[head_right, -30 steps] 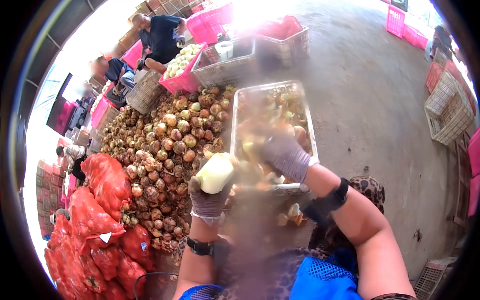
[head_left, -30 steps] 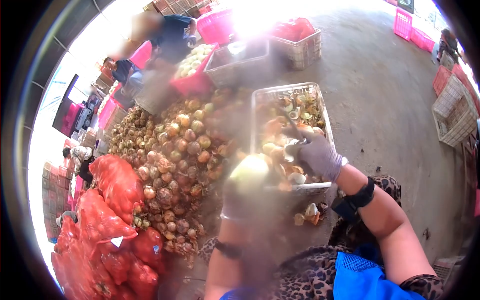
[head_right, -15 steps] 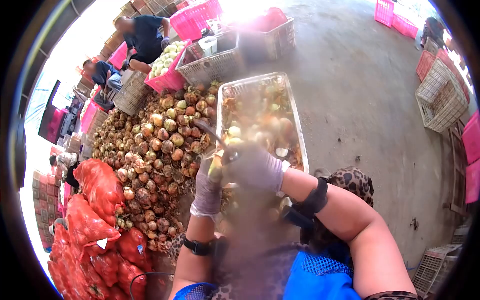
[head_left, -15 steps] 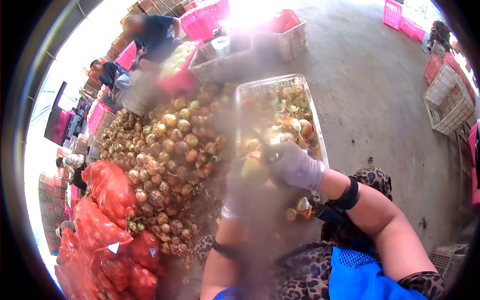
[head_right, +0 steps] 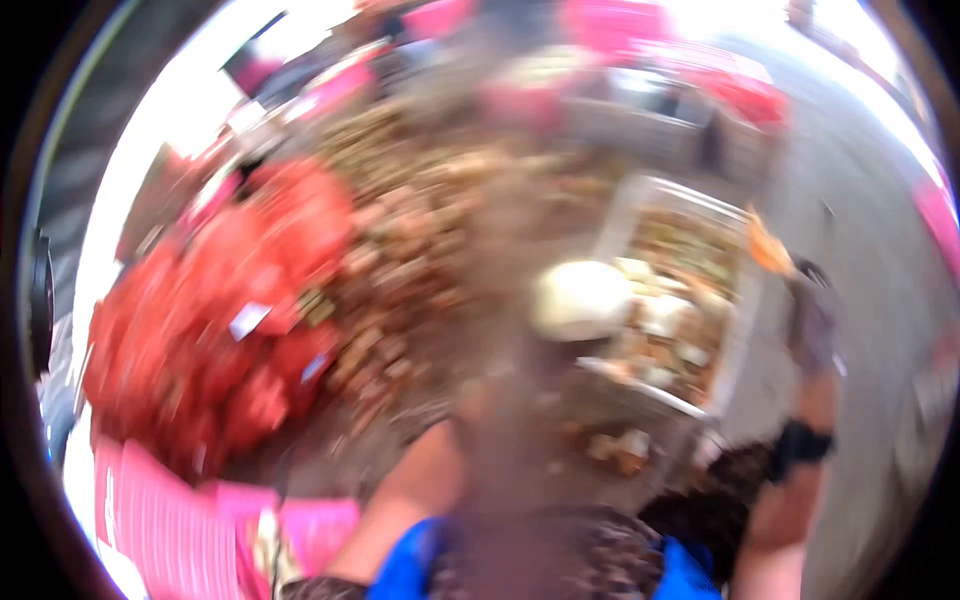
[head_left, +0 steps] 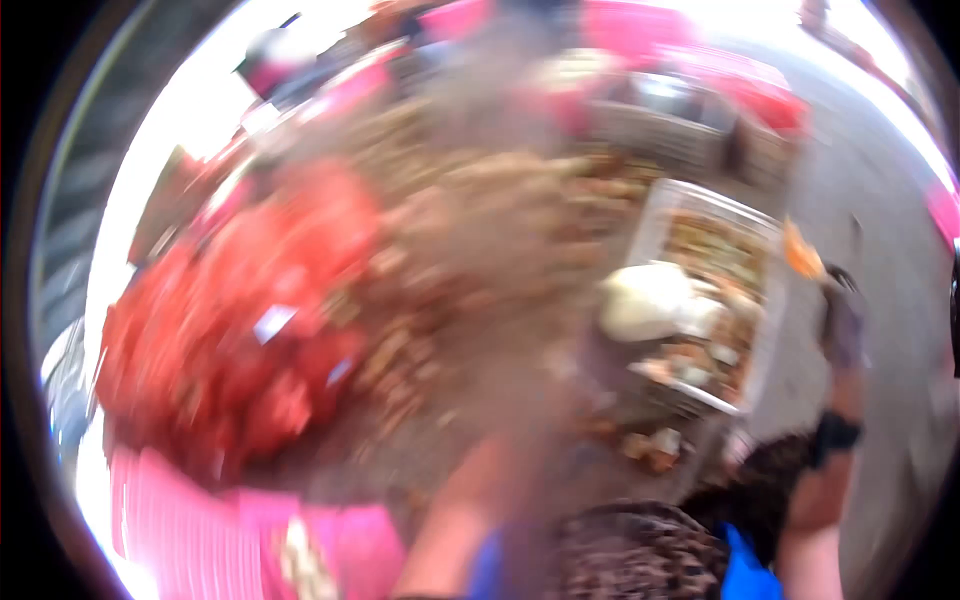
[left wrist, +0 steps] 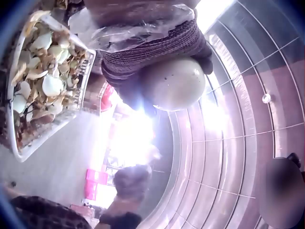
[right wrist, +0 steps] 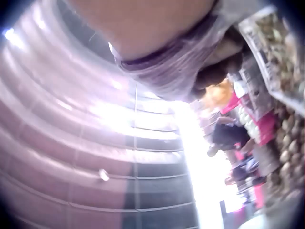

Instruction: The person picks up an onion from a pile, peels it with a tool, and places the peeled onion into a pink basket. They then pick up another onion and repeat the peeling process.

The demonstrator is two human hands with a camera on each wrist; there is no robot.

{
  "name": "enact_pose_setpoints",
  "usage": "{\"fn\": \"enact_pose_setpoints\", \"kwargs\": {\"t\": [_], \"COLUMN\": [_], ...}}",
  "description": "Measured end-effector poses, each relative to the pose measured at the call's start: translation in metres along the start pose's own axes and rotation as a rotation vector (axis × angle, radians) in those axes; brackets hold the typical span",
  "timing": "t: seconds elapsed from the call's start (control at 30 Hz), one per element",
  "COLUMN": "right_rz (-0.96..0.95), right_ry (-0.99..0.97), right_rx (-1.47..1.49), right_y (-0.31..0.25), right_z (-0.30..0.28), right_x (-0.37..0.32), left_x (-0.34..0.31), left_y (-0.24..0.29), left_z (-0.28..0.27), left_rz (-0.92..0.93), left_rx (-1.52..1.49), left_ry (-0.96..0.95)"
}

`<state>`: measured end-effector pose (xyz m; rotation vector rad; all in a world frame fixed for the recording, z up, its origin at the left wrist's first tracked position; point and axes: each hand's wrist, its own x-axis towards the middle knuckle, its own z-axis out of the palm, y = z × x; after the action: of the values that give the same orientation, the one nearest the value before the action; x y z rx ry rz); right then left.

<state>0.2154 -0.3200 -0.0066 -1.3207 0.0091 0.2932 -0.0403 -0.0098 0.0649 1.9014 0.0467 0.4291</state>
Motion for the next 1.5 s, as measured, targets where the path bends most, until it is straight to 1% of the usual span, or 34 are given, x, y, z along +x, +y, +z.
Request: {"fn": "enact_pose_setpoints", "kwargs": {"t": [0.03, 0.1, 0.13, 0.2, 0.27, 0.3, 0.4, 0.43, 0.5, 0.53, 0.57, 0.6, 0.73, 0.87, 1.0, 1.1, 1.2, 1.3, 1.4, 1.5], "right_rz": [-0.056, -0.231, -0.299, -0.366, -0.327, -0.445, -0.497, -0.478, -0.543, -0.582, -0.555, -0.561, -0.597, -0.622, -0.626, -0.636, -0.622, -0.602, -0.588, -0.568], "right_ry": [-0.094, -0.267, -0.340, -0.458, -0.542, -0.555, -0.658, -0.658, -0.693, -0.727, -0.699, -0.681, -0.730, -0.882, -1.064, -1.178, -1.267, -1.334, -1.388, -1.424], "right_rx": [-0.230, -0.608, -0.731, -0.912, -1.090, -1.180, -1.242, -1.279, -1.360, -1.294, -1.481, -1.557, -1.553, -1.433, -1.304, -1.224, -1.158, -1.112, -1.074, -1.044], "right_y": [0.024, 0.071, 0.089, 0.113, 0.126, 0.139, 0.155, 0.152, 0.150, 0.173, 0.169, 0.167, 0.166, 0.181, 0.203, 0.210, 0.213, 0.215, 0.212, 0.210], "right_z": [0.002, 0.020, 0.038, 0.072, 0.094, 0.102, 0.112, 0.115, 0.114, 0.104, 0.113, 0.118, 0.182, 0.258, 0.334, 0.379, 0.402, 0.415, 0.422, 0.423], "right_x": [0.017, 0.056, 0.065, 0.060, 0.047, 0.044, 0.032, 0.022, 0.018, 0.047, 0.036, 0.030, -0.028, -0.088, -0.153, -0.197, -0.228, -0.252, -0.272, -0.287], "left_x": [-0.012, -0.042, -0.065, -0.130, -0.193, -0.228, -0.340, -0.376, -0.442, -0.471, -0.498, -0.521, -0.579, -0.598, -0.589, -0.550, -0.490, -0.453, -0.435, -0.427], "left_y": [0.000, -0.002, -0.003, -0.002, -0.004, -0.004, -0.001, 0.000, 0.003, 0.006, 0.007, 0.007, 0.001, -0.012, -0.027, -0.037, -0.025, -0.012, 0.000, 0.008], "left_z": [0.000, -0.019, -0.037, -0.081, -0.115, -0.131, -0.180, -0.194, -0.219, -0.229, -0.238, -0.247, -0.268, -0.281, -0.286, -0.282, -0.266, -0.246, -0.225, -0.208], "left_rz": [0.042, 0.053, 0.031, -0.042, -0.136, -0.193, -0.369, -0.425, -0.521, -0.565, -0.602, -0.633, -0.698, -0.671, -0.542, -0.390, -0.325, -0.424, -0.505, -0.570], "left_rx": [-0.069, -0.132, -0.110, -0.028, 0.076, 0.132, 0.303, 0.349, 0.436, 0.478, 0.507, 0.530, 0.551, 0.543, 0.537, 0.553, 0.607, 0.595, 0.699, 0.540], "left_ry": [0.034, 0.145, 0.222, 0.414, 0.616, 0.723, 1.061, 1.162, 1.338, 1.411, 1.477, 1.537, 1.683, 1.740, 1.742, 1.675, 1.532, 1.318, 1.122, 1.070]}}
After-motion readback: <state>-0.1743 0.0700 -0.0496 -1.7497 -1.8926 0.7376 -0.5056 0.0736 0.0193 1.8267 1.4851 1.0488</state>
